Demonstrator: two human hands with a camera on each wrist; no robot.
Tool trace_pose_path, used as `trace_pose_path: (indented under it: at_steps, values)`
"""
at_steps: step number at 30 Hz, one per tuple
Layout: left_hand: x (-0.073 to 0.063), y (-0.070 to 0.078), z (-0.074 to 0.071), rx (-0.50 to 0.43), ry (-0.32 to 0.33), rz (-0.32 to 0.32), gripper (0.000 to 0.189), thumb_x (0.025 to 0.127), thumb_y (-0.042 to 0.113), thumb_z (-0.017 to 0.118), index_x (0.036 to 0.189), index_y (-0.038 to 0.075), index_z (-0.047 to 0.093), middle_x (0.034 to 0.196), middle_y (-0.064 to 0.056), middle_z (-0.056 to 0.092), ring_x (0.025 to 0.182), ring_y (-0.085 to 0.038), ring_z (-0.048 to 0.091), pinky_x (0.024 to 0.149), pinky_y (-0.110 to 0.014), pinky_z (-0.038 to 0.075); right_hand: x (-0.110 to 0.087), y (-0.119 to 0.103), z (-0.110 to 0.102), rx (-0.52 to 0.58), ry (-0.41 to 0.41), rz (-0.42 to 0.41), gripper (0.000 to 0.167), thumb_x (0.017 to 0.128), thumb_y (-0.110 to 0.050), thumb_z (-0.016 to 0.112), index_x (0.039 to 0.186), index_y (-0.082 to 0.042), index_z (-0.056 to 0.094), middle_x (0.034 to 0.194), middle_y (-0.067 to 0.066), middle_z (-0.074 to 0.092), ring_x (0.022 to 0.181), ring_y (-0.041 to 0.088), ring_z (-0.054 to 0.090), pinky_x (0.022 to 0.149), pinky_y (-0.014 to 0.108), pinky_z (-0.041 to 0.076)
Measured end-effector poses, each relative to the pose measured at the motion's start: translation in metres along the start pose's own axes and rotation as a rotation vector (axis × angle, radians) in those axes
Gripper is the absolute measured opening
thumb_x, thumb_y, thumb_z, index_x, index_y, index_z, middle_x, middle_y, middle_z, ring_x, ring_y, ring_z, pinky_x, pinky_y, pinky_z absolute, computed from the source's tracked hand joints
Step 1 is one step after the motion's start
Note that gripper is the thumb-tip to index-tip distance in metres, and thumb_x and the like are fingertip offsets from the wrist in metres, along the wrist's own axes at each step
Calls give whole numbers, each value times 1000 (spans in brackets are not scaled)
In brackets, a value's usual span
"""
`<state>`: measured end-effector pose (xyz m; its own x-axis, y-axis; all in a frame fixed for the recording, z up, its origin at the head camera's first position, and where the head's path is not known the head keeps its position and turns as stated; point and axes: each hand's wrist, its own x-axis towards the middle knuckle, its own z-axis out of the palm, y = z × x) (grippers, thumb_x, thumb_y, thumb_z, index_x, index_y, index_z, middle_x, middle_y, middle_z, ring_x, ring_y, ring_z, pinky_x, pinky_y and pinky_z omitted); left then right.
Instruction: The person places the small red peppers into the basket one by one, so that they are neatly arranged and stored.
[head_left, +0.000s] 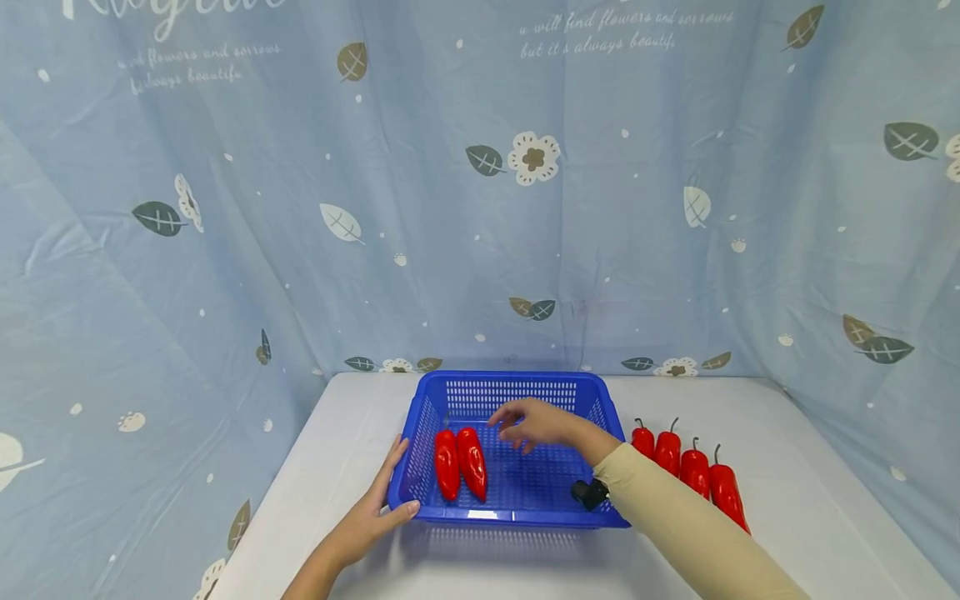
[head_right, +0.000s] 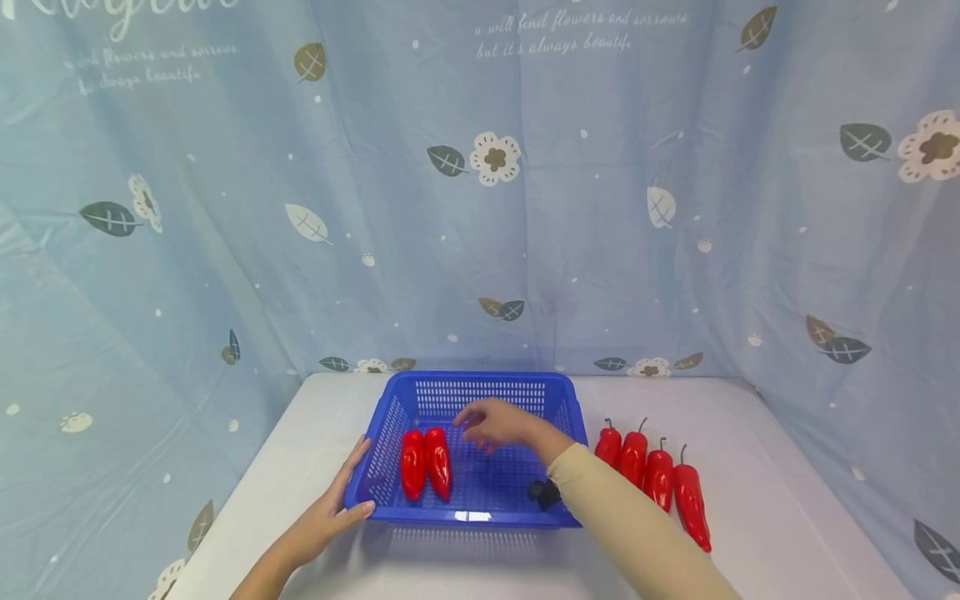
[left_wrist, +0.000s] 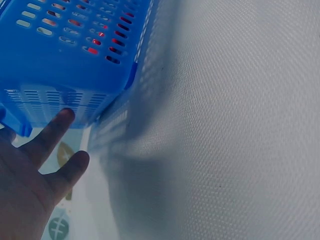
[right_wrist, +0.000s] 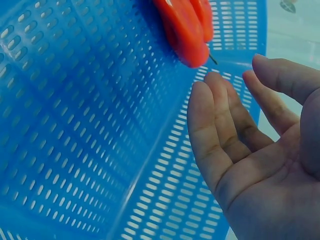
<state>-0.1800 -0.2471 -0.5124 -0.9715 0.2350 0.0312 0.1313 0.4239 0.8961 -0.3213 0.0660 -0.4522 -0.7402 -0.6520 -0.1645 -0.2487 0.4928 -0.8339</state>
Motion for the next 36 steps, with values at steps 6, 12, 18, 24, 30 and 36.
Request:
trace_pose_path:
  at_steps: [6, 12, 18, 24, 30, 36]
  values:
    - [1, 0, 0, -6, -5, 0, 89, 97, 27, 65, 165, 29, 7, 171, -7, -6, 150, -52, 15, 111, -71, 29, -5, -2, -5, -3, 4, -7, 25, 97, -10, 66, 122, -11, 71, 108, 16, 68, 86, 31, 67, 74, 44, 62]
    - [2, 0, -1, -9, -3, -5, 89, 97, 28, 65, 165, 30, 8, 172, -7, -6, 150, -52, 16, 111, -70, 29, -13, -3, -9, -6, 4, -12, 25, 97, -11, 67, 122, -11, 71, 106, 16, 67, 83, 27, 65, 74, 46, 62]
    - [2, -1, 0, -5, -1, -7, 90, 96, 28, 65, 165, 30, 8, 172, -8, -5, 150, -52, 16, 111, -71, 29, -17, -3, -12, 10, 0, -21, 25, 98, -10, 66, 123, -10, 70, 104, 13, 68, 86, 34, 66, 75, 50, 61]
    - [1, -1, 1, 11, 1, -17, 90, 96, 29, 65, 165, 31, 8, 172, -8, -5, 150, -52, 17, 110, -71, 30, -21, 2, -14, -12, 4, -11, 25, 98, -11, 66, 123, -13, 70, 102, 6, 68, 84, 27, 67, 74, 45, 62]
    - [0, -1, 1, 8, -1, -16, 90, 96, 29, 65, 165, 31, 7, 171, -8, -6, 150, -52, 16, 110, -71, 30, -24, 4, -17, -24, 11, -7, 25, 98, -12, 67, 123, -13, 71, 103, 7, 68, 84, 27, 67, 71, 41, 62]
    - [0, -1, 0, 7, 0, -11, 90, 97, 28, 65, 165, 30, 7, 171, -9, -6, 150, -52, 15, 111, -71, 29, -28, 5, -20, -10, 11, -10, 25, 99, -12, 65, 123, -13, 70, 105, 13, 69, 86, 34, 67, 74, 47, 61]
